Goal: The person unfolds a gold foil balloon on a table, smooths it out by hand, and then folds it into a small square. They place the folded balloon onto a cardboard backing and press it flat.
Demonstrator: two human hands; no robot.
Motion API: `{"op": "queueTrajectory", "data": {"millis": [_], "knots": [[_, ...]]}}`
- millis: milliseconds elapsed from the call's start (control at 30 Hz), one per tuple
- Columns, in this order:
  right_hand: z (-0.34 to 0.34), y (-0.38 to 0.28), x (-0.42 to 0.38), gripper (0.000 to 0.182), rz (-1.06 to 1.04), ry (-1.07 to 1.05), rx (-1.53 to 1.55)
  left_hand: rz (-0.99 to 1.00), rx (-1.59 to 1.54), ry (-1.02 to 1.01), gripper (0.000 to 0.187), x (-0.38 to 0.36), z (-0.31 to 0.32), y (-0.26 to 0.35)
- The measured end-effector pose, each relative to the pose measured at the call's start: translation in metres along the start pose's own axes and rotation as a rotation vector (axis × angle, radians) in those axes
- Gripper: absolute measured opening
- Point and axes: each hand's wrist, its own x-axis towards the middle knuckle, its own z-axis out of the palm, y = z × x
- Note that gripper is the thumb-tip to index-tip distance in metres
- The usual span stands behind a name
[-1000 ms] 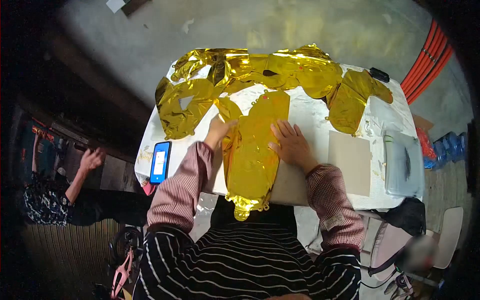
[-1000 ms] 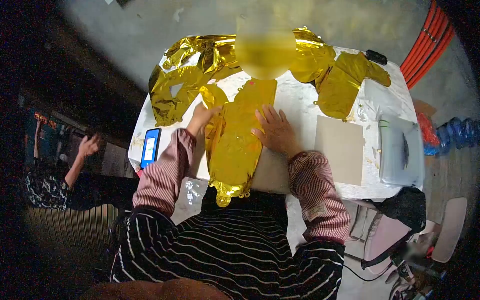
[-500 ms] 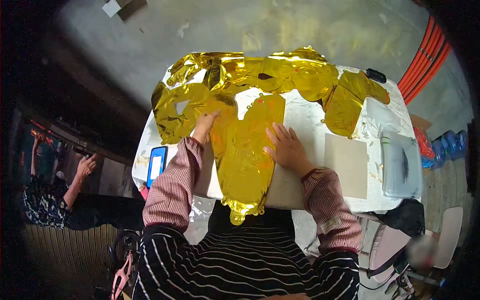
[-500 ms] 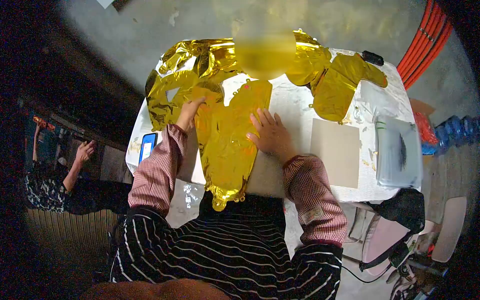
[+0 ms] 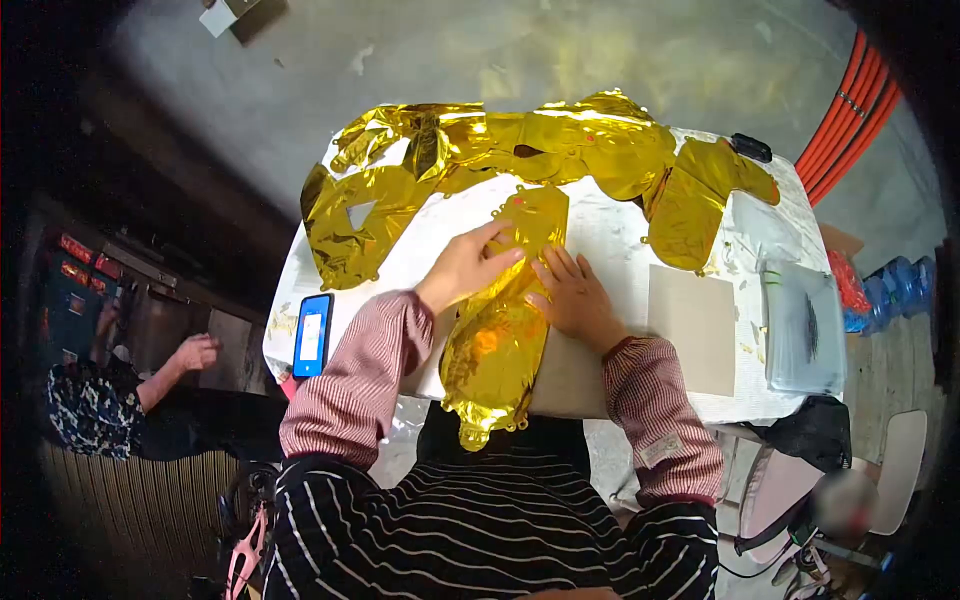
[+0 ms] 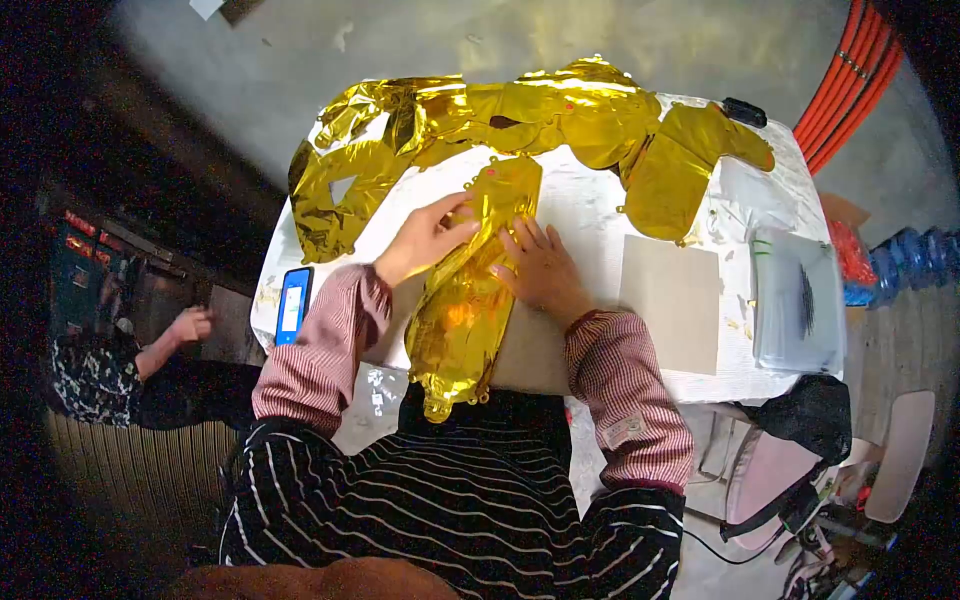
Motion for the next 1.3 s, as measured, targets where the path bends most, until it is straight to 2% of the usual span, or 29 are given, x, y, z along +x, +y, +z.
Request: {"op": "queueTrajectory", "data": {"millis": [133,200,267,300,333,433,500,567,600,667,733,833,900,933,1033,1200,1300], "knots": [[-0.003,0.002,0.001,0.055,0.01,-0.035,0.005,0.096,0.247,0.123,0.072,-0.068,-0.011,-0.007],[0.001,0.003,0.0,0.053,0.005,-0.04,0.025,-0.124,0.143,0.006,0.077,-0.112,-0.019,0.009],[0.001,0.003,0.0,0.052,-0.016,0.007,0.024,-0.216,0.205,-0.01,0.074,-0.149,-0.009,0.01],[0.001,0.003,0.001,0.051,-0.024,0.021,0.025,-0.281,0.254,0.006,0.062,-0.159,-0.006,0.02],[0.001,0.003,0.0,0.052,-0.017,0.005,0.009,-0.288,0.253,0.005,0.062,-0.167,0.0,0.02],[0.0,0.002,0.001,0.052,-0.013,-0.005,-0.004,-0.06,0.286,0.257,0.02,-0.173,0.014,0.009],[-0.004,-0.001,0.003,0.052,-0.011,0.004,0.001,-0.037,0.291,0.272,0.016,-0.174,0.021,0.007],[-0.014,-0.004,0.003,0.054,0.039,-0.14,-0.008,0.025,0.277,0.283,0.009,-0.172,0.027,0.011],[-0.011,-0.002,0.003,0.054,0.04,-0.139,-0.01,0.027,0.276,0.283,0.009,-0.172,0.026,0.01],[-0.004,0.0,0.002,0.055,0.012,-0.036,-0.007,-0.097,0.125,0.143,0.01,-0.172,0.018,0.006],[-0.006,0.0,0.001,0.056,0.012,-0.042,0.001,-0.012,0.091,0.236,0.01,-0.157,0.007,0.001],[-0.004,0.0,0.001,0.056,0.004,-0.046,0.007,0.049,0.108,0.175,0.013,-0.12,-0.008,-0.026],[-0.002,0.001,0.002,0.057,0.003,-0.034,-0.001,0.274,0.162,0.073,0.03,-0.094,-0.009,-0.044],[-0.002,0.002,0.002,0.056,0.008,-0.062,-0.016,0.277,0.161,0.078,0.03,-0.085,-0.008,-0.051],[-0.001,0.002,0.001,0.055,0.014,-0.069,-0.004,0.247,0.197,-0.142,0.048,-0.064,-0.005,-0.063],[-0.001,0.0,0.0,0.054,0.008,-0.018,0.075,0.253,0.332,-0.165,0.05,-0.051,0.005,-0.071],[-0.003,-0.001,0.001,0.055,0.026,-0.057,0.064,0.246,0.365,-0.167,0.053,-0.047,0.007,-0.074]]}}
